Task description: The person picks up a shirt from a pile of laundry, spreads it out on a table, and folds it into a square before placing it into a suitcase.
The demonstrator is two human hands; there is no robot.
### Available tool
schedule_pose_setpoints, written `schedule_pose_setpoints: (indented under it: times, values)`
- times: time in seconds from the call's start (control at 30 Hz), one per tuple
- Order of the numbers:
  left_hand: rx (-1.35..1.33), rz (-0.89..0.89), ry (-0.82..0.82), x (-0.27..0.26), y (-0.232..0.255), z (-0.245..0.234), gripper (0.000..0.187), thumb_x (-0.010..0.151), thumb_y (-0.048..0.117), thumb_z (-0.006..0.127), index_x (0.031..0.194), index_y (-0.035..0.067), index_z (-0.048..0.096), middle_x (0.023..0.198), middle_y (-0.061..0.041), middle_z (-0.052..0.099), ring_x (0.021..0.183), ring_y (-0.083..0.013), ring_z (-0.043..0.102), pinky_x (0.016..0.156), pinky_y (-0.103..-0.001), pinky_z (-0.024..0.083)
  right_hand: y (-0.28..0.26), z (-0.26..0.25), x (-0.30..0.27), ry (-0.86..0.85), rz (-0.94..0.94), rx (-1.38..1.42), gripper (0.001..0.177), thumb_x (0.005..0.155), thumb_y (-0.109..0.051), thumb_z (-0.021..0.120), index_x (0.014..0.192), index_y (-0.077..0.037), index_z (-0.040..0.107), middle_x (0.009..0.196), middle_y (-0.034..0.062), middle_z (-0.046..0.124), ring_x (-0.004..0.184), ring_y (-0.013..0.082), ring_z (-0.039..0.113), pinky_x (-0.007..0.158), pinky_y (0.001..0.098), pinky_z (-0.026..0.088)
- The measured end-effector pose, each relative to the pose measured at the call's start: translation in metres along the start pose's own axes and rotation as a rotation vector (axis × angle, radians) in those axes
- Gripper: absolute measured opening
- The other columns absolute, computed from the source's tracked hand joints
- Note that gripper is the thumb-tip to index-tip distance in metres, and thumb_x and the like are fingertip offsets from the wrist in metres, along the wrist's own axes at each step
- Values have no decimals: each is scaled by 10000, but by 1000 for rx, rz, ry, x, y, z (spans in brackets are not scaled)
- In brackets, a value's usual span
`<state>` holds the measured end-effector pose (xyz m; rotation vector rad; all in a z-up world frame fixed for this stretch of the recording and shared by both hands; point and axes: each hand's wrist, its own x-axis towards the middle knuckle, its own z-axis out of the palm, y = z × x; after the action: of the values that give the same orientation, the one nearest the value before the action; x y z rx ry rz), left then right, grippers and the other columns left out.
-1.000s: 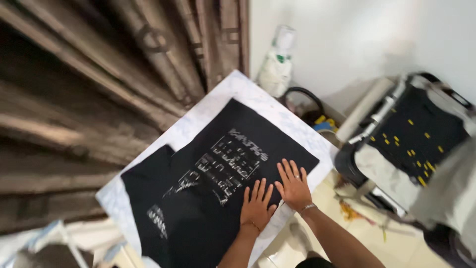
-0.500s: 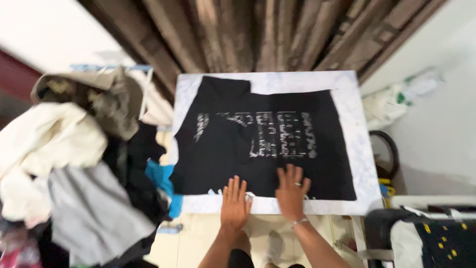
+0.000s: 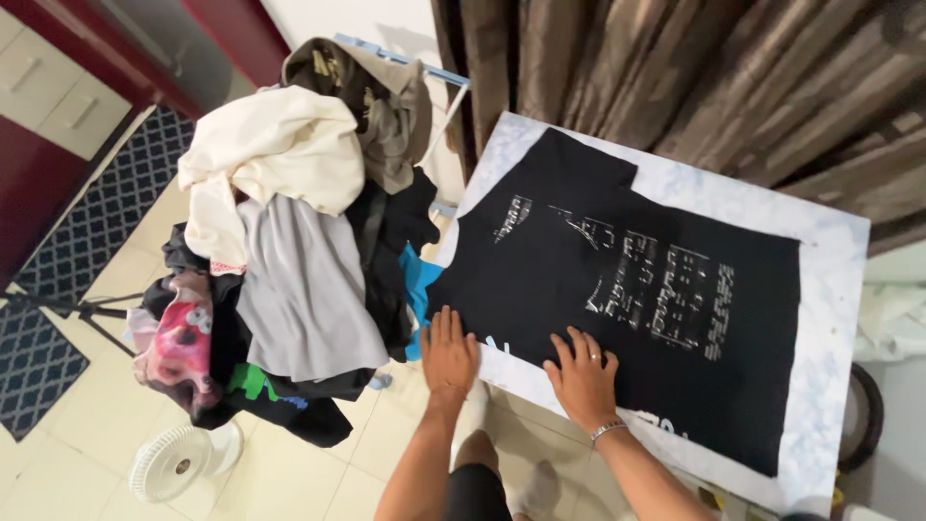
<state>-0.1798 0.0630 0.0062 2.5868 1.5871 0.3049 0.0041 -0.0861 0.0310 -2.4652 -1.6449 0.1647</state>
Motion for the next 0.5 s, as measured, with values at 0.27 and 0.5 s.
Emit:
schedule_pose_setpoints:
  times: [0.27, 0.5]
  values:
    - [-310, 254, -106, 54, 42, 4, 422, 878, 207, 640, 1289, 113, 639, 1322, -128, 592, 1232, -317, 536, 1028, -481, 414, 16, 19, 99, 251, -59, 113, 417, 842, -160, 674, 1255, -139, 620, 1390, 72, 545, 1363, 286, 466, 1039, 531, 330]
    - [-92, 15, 60, 144, -13, 2, 460, 930, 297, 633, 1342, 101, 572, 1340, -132, 566, 1182, -349, 537, 920, -485, 454, 5, 10, 200, 259, -67, 166, 451, 834, -147, 679, 1283, -129, 632, 1412, 103, 525, 1385, 317, 452, 1074, 550, 340]
